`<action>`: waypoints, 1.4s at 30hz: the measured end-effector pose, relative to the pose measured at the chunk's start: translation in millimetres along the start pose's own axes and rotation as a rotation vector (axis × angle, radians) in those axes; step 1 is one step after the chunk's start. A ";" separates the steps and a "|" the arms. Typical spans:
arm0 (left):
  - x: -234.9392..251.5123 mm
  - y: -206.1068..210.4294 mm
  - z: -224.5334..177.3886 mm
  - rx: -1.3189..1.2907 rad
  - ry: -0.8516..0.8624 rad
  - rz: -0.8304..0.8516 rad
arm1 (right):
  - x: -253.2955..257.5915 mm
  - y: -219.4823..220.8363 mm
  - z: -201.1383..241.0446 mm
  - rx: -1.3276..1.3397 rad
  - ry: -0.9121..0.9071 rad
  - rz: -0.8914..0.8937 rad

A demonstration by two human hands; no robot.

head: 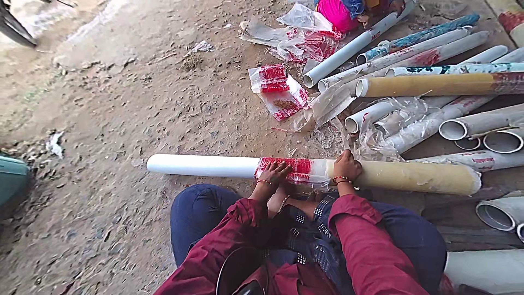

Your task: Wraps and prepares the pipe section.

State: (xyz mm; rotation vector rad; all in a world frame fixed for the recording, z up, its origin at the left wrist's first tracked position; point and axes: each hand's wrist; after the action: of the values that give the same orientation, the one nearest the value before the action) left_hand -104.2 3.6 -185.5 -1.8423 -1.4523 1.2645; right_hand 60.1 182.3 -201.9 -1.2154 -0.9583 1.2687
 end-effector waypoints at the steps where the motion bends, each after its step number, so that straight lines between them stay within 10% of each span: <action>1: -6.5 13.4 -7.7 -0.026 -0.014 -0.015 | -2.8 -3.0 -0.1 -0.053 -0.004 0.032; 6: -48.1 90.3 -40.2 0.019 -0.047 -0.079 | -25.3 -6.3 -1.3 -0.256 -0.048 0.093; 11: -63.9 24.5 -26.1 -0.270 -0.020 0.236 | -36.3 -10.9 -5.9 -0.332 -0.051 0.086; 19: -64.0 1.6 50.4 -0.303 -0.372 -0.340 | -46.1 -3.3 -6.3 -0.182 -0.023 0.022; 24: -45.6 20.0 47.9 -0.293 -0.493 -0.164 | -87.8 -3.7 22.4 0.036 -0.430 0.067; 31: -44.5 19.0 48.0 -0.274 -0.491 -0.163 | -142.6 -6.8 118.2 -0.364 -0.816 0.435; 42: -39.7 19.1 50.4 -0.338 -0.482 -0.191 | -155.8 5.0 154.5 -0.714 -1.013 0.389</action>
State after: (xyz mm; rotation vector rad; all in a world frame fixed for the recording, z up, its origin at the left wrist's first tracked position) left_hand -139.1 -48.2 -209.6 -1.6020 -2.1580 1.5044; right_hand -108.6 46.6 -166.1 -1.3040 -2.1111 2.0129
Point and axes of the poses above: each hand's wrist, its own x-axis towards the middle knuckle, its own y-axis out of the palm, z = x × y, and after that the axes turned 15 degrees about y, right-handed
